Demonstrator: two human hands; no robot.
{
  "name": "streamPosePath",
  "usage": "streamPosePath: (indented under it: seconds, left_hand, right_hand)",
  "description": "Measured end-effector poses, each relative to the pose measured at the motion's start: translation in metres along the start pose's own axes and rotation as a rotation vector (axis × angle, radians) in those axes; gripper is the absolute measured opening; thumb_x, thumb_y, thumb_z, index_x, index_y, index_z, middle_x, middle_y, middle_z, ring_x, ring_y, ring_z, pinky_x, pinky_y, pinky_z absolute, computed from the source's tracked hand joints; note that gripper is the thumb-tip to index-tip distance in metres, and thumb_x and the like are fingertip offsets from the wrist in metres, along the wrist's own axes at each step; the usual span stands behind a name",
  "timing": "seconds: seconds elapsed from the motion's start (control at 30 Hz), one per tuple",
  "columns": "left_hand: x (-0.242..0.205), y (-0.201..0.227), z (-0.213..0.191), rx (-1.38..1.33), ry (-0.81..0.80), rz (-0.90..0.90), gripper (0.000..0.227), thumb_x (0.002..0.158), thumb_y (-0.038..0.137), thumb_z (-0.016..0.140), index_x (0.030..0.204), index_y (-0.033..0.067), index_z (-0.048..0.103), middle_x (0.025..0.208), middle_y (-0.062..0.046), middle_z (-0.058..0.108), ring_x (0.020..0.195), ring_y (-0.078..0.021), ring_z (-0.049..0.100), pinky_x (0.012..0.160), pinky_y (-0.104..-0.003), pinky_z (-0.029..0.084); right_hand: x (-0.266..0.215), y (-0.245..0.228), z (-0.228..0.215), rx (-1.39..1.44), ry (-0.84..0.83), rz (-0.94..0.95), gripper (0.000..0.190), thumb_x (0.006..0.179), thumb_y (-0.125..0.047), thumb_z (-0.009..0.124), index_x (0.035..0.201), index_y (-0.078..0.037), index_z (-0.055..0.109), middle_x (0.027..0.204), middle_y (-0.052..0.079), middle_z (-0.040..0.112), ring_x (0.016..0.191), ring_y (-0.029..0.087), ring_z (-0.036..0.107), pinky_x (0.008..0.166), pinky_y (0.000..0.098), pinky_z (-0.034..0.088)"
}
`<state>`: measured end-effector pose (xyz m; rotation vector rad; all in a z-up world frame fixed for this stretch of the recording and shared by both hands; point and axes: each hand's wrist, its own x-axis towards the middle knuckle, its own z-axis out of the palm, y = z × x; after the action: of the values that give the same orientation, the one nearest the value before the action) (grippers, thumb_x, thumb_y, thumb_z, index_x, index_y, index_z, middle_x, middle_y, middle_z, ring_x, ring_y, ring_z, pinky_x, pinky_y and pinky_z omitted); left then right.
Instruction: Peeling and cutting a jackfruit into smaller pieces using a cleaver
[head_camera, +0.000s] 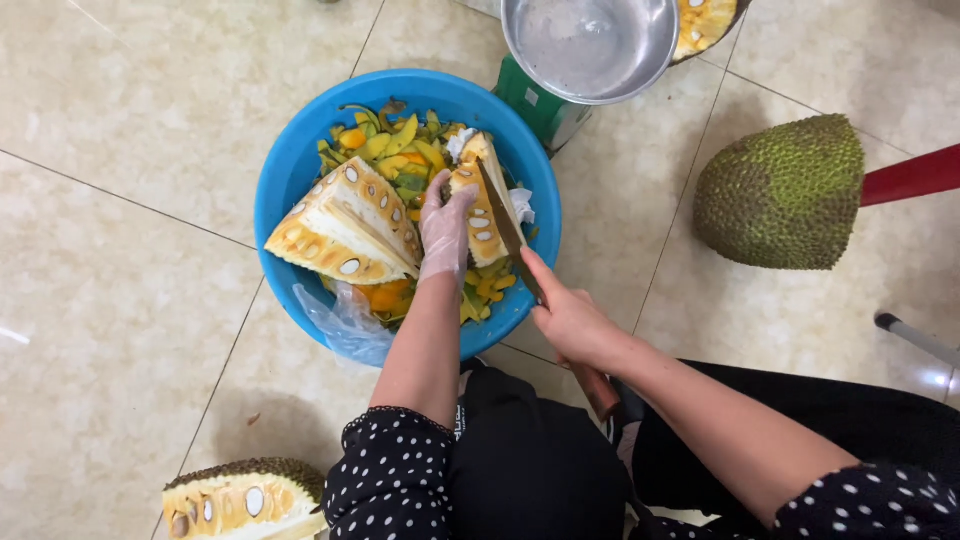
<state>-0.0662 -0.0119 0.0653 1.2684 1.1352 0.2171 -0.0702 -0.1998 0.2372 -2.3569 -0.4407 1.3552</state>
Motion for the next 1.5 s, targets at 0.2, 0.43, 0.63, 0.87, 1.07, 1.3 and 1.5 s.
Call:
streamPosePath:
  seconds: [0.2,0.43,0.63,0.87,1.07,1.3,1.5]
  left_hand:
    - [-0.003,0.004,-0.012,-0.022,0.015,-0.006,0.068,0.078,0.043,0.079,0.144,0.0333,0.062,0.144,-0.009,0.066,0.137,-0.0276,0.059,0.118,-0.04,0.047]
    - [0.021,-0.015,-0.001,-0.114,0.026,0.045,0.069,0.076,0.04,0.081,0.142,0.025,0.065,0.14,-0.015,0.068,0.134,-0.0324,0.062,0.114,-0.045,0.049]
    - [0.03,-0.008,-0.005,-0.065,0.073,-0.005,0.067,0.075,0.044,0.079,0.139,0.0321,0.067,0.137,-0.003,0.07,0.132,-0.0238,0.064,0.114,-0.04,0.05]
    - [-0.008,-0.007,-0.014,-0.177,0.026,-0.03,0.096,0.076,0.055,0.091,0.154,0.0201,0.046,0.155,-0.014,0.053,0.145,-0.0322,0.049,0.122,-0.046,0.041]
    - [-0.044,0.029,-0.018,-0.245,-0.211,-0.237,0.127,0.073,0.046,0.091,0.17,0.0336,0.01,0.172,-0.02,0.017,0.146,-0.0536,0.038,0.092,-0.072,0.054]
    - [-0.058,0.074,-0.031,-0.393,-0.125,-0.341,0.099,0.074,0.052,0.073,0.161,0.0253,0.034,0.159,-0.015,0.05,0.133,-0.0443,0.058,0.095,-0.067,0.053]
    - [-0.019,0.053,-0.02,-0.396,-0.077,-0.436,0.097,0.073,0.054,0.072,0.156,0.0129,0.043,0.146,-0.019,0.06,0.127,-0.0465,0.063,0.092,-0.081,0.047]
  right_hand:
    - [-0.031,-0.019,0.005,-0.024,-0.053,0.074,0.084,0.097,-0.02,0.047,0.167,-0.05,0.013,0.109,0.024,0.069,0.099,0.039,0.07,0.101,0.0475,0.055]
    - [-0.039,0.001,0.007,-0.121,-0.093,0.074,0.085,0.099,-0.016,0.047,0.169,-0.044,0.008,0.132,0.034,0.065,0.121,0.05,0.067,0.103,0.0575,0.052]
    - [-0.04,-0.021,-0.002,-0.149,-0.037,0.059,0.084,0.099,-0.019,0.044,0.166,-0.054,0.008,0.138,0.027,0.064,0.131,0.044,0.061,0.114,0.0532,0.047]
    - [0.015,0.031,-0.019,0.128,-0.047,-0.098,0.086,0.089,-0.005,0.048,0.164,-0.042,0.029,0.082,0.028,0.068,0.05,0.038,0.07,0.044,0.0401,0.06]
    - [0.023,0.025,-0.031,0.239,-0.091,-0.091,0.088,0.086,-0.003,0.052,0.164,-0.036,0.03,0.056,0.023,0.056,0.038,0.038,0.064,0.033,0.0422,0.056]
    - [-0.016,-0.003,-0.018,0.023,0.008,-0.041,0.085,0.092,-0.015,0.051,0.164,-0.05,0.023,0.097,0.024,0.075,0.058,0.033,0.076,0.066,0.0408,0.067]
    - [-0.036,0.0,-0.016,-0.056,0.052,-0.04,0.08,0.098,-0.02,0.049,0.165,-0.051,0.02,0.12,0.022,0.075,0.118,0.043,0.069,0.104,0.0526,0.053]
